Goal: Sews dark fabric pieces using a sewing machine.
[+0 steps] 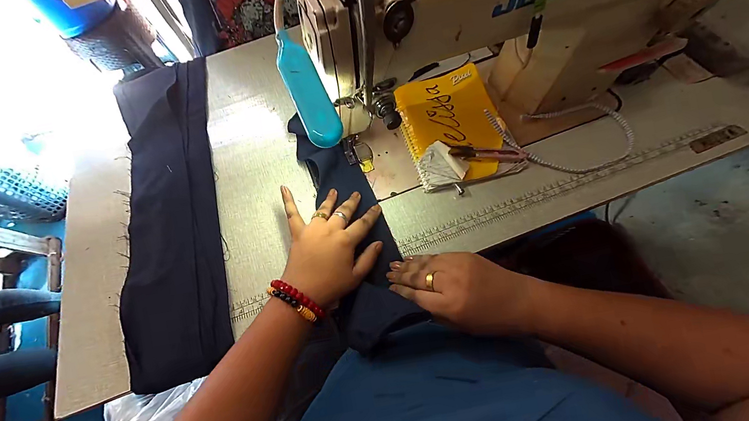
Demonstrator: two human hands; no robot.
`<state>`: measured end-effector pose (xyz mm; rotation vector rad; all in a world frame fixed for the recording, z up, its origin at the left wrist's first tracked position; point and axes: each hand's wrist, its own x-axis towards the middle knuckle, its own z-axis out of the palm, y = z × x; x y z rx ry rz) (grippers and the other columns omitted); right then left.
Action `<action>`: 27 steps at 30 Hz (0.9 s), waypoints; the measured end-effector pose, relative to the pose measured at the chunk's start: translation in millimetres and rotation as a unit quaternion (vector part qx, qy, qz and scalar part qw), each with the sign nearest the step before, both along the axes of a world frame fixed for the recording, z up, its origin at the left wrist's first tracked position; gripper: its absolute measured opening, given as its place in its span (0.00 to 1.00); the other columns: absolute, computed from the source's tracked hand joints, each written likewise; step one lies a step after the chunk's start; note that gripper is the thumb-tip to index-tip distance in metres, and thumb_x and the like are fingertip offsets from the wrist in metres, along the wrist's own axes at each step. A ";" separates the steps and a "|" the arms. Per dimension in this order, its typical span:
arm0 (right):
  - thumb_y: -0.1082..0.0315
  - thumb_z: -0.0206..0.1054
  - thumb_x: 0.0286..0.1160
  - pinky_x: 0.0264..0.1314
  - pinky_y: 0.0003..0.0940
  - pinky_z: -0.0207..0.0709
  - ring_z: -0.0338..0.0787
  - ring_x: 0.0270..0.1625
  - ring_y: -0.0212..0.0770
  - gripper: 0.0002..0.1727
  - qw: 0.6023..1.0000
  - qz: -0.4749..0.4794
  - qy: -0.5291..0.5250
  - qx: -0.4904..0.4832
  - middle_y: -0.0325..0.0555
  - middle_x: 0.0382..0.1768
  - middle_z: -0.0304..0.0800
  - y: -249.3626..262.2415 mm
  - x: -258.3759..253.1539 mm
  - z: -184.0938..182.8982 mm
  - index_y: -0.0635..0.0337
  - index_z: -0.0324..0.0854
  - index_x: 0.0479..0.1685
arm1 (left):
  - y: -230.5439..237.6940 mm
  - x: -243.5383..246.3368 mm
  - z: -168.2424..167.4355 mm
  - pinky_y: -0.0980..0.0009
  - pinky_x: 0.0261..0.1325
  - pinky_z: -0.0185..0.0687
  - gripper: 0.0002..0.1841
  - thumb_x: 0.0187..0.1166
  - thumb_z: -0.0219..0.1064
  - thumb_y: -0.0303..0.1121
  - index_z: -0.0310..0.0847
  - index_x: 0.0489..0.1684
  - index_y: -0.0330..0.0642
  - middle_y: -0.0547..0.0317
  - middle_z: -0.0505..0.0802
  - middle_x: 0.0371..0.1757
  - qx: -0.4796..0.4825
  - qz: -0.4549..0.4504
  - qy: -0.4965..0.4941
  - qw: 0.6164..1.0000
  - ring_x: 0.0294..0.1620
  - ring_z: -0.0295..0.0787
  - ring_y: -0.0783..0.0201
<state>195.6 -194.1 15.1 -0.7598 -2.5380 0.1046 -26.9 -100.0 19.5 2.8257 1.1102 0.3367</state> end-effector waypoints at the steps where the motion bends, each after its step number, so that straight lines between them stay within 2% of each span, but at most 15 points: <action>1: 0.76 0.55 0.85 0.69 0.42 0.85 0.95 0.62 0.51 0.14 1.000 -0.002 -0.002 0.000 0.57 0.55 0.96 5.1 -0.4 -0.2 0.67 0.88 0.52 | 6.1 0.2 0.0 0.12 0.77 0.23 0.28 0.83 0.51 0.57 0.84 0.76 0.63 0.50 0.84 0.79 0.003 -0.002 0.000 1.000 0.85 0.70 0.34; 5: 0.75 0.56 0.84 0.70 0.43 0.85 0.95 0.63 0.51 0.14 1.000 -0.008 -0.011 -0.001 0.57 0.55 0.96 24.5 -0.8 -1.9 0.66 0.88 0.53 | 25.9 1.2 1.8 0.13 0.79 0.20 0.27 0.85 0.50 0.56 0.82 0.78 0.63 0.51 0.83 0.81 -0.002 -0.003 0.008 1.000 0.87 0.67 0.35; 9: 0.74 0.58 0.82 0.71 0.41 0.84 0.95 0.63 0.49 0.14 0.999 -0.029 -0.015 0.017 0.55 0.54 0.96 43.2 -2.4 -5.7 0.64 0.90 0.51 | 50.4 0.2 1.6 0.15 0.80 0.23 0.29 0.87 0.47 0.57 0.80 0.80 0.62 0.50 0.79 0.84 0.005 -0.020 0.023 1.000 0.88 0.65 0.36; 12: 0.73 0.60 0.80 0.72 0.42 0.83 0.94 0.65 0.50 0.13 0.998 -0.055 -0.017 0.027 0.56 0.55 0.96 55.7 -5.5 -8.8 0.65 0.91 0.51 | 68.2 0.4 -1.1 0.19 0.83 0.37 0.27 0.88 0.49 0.55 0.84 0.76 0.56 0.48 0.81 0.82 0.083 -0.069 0.001 0.994 0.86 0.70 0.40; 14: 0.74 0.61 0.78 0.74 0.44 0.82 0.93 0.66 0.52 0.13 0.996 -0.078 -0.012 0.032 0.58 0.56 0.95 60.9 -10.1 -11.2 0.67 0.91 0.52 | 68.2 1.5 -2.9 0.31 0.83 0.56 0.21 0.88 0.56 0.47 0.90 0.64 0.48 0.47 0.89 0.71 0.151 -0.088 -0.033 0.984 0.77 0.81 0.42; 15: 0.75 0.61 0.78 0.74 0.45 0.82 0.93 0.66 0.52 0.14 0.995 -0.090 -0.007 0.035 0.59 0.56 0.95 62.4 -12.6 -12.6 0.67 0.91 0.52 | 60.8 2.7 -2.1 0.37 0.79 0.65 0.17 0.87 0.59 0.43 0.92 0.54 0.44 0.47 0.93 0.62 0.166 -0.083 -0.056 0.981 0.69 0.86 0.43; 17: 0.76 0.61 0.76 0.75 0.45 0.82 0.92 0.67 0.52 0.13 0.994 -0.108 0.005 0.030 0.59 0.56 0.95 62.1 -16.0 -14.8 0.67 0.91 0.50 | 32.5 6.3 3.2 0.46 0.62 0.76 0.14 0.82 0.61 0.38 0.92 0.39 0.41 0.49 0.93 0.48 0.108 -0.049 -0.113 0.986 0.56 0.88 0.47; 18: 0.76 0.61 0.75 0.75 0.45 0.81 0.92 0.67 0.52 0.12 0.993 -0.115 0.015 0.021 0.58 0.54 0.95 60.3 -17.1 -15.4 0.66 0.91 0.46 | 14.8 5.9 5.3 0.49 0.58 0.77 0.16 0.83 0.59 0.41 0.92 0.39 0.43 0.52 0.93 0.47 0.046 -0.023 -0.138 0.989 0.55 0.87 0.50; 19: 0.77 0.61 0.75 0.76 0.46 0.81 0.91 0.68 0.53 0.11 0.992 -0.120 0.025 0.000 0.58 0.55 0.95 57.2 -17.7 -15.2 0.66 0.91 0.44 | -4.4 3.3 6.9 0.49 0.60 0.78 0.20 0.84 0.57 0.48 0.92 0.45 0.44 0.54 0.92 0.51 -0.028 0.005 -0.147 0.989 0.57 0.87 0.53; 21: 0.75 0.61 0.74 0.80 0.47 0.77 0.88 0.74 0.52 0.13 0.989 -0.123 0.047 -0.066 0.57 0.61 0.93 45.3 -17.4 -15.3 0.65 0.92 0.48 | -42.2 -3.9 7.2 0.46 0.68 0.78 0.31 0.80 0.56 0.64 0.86 0.63 0.47 0.55 0.91 0.60 -0.135 0.060 -0.140 0.979 0.65 0.85 0.54; 22: 0.74 0.61 0.75 0.82 0.47 0.75 0.87 0.75 0.51 0.15 0.986 -0.121 0.064 -0.093 0.55 0.62 0.93 37.7 -17.6 -16.5 0.63 0.92 0.51 | -58.9 -5.8 6.5 0.44 0.70 0.76 0.36 0.76 0.58 0.68 0.84 0.68 0.48 0.55 0.91 0.63 -0.148 0.080 -0.133 0.977 0.68 0.84 0.53; 24: 0.73 0.60 0.75 0.81 0.50 0.76 0.88 0.73 0.51 0.15 0.984 -0.116 0.093 -0.101 0.52 0.60 0.95 22.9 -20.9 -19.5 0.61 0.93 0.49 | -83.1 -5.9 5.0 0.42 0.77 0.71 0.40 0.70 0.63 0.67 0.79 0.76 0.48 0.53 0.89 0.70 -0.128 0.099 -0.108 0.981 0.76 0.80 0.49; 25: 0.72 0.60 0.76 0.80 0.53 0.76 0.89 0.71 0.51 0.14 0.985 -0.114 0.098 -0.086 0.51 0.57 0.96 16.3 -24.1 -21.0 0.59 0.92 0.48 | -89.7 -6.0 3.5 0.41 0.77 0.71 0.39 0.69 0.65 0.64 0.79 0.76 0.47 0.52 0.89 0.70 -0.116 0.100 -0.113 0.982 0.77 0.80 0.48; 27: 0.71 0.62 0.76 0.76 0.56 0.78 0.93 0.65 0.51 0.12 0.988 -0.110 0.103 -0.031 0.51 0.51 0.97 8.3 -32.3 -23.1 0.57 0.91 0.47 | -93.1 -10.8 4.0 0.45 0.73 0.76 0.33 0.71 0.68 0.56 0.80 0.72 0.45 0.53 0.91 0.65 -0.144 0.107 -0.168 0.969 0.72 0.83 0.52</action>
